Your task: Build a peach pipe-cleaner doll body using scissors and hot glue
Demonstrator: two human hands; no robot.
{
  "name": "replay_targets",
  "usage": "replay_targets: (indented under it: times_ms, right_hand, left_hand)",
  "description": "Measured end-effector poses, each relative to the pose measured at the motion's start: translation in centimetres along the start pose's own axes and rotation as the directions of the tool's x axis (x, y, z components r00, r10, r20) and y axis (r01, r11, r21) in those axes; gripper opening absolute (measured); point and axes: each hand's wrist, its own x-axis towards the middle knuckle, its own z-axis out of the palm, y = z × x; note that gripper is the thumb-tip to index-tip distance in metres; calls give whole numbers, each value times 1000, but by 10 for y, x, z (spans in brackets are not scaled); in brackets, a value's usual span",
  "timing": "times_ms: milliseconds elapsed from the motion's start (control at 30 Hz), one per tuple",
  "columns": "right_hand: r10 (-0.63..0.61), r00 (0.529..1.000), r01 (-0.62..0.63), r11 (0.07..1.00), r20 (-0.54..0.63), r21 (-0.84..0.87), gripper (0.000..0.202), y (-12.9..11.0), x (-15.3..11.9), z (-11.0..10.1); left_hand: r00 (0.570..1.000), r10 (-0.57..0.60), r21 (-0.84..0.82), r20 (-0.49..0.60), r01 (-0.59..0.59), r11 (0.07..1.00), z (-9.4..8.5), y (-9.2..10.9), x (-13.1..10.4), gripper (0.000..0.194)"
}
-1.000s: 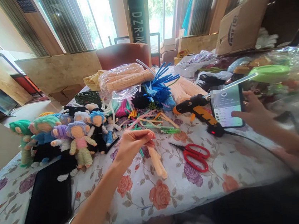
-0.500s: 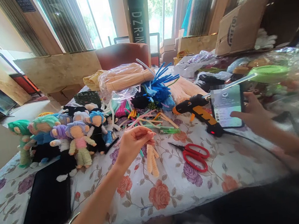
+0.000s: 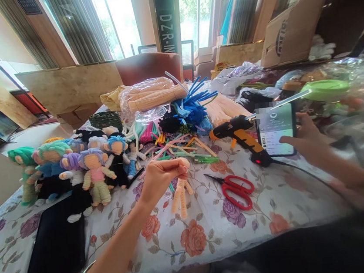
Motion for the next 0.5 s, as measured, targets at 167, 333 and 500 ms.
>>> replay_targets:
  times_ms: [167,333,500]
  right_hand:
    - [14,1000,-14,1000,-9,-16,55,-4,-1,2]
    - [18,999,-19,999,-50,-29,53,-6,1,4]
    - [-37,993,34,999,-111,-28,44,0,6,4]
  left_hand:
    - [1000,-4,1,-15,4,1000,1,1,0,3]
    - [999,36,-5,-22,-36,999,1,0,2,5]
    - [998,63,-24,-12,-64,998,1,1,2,14]
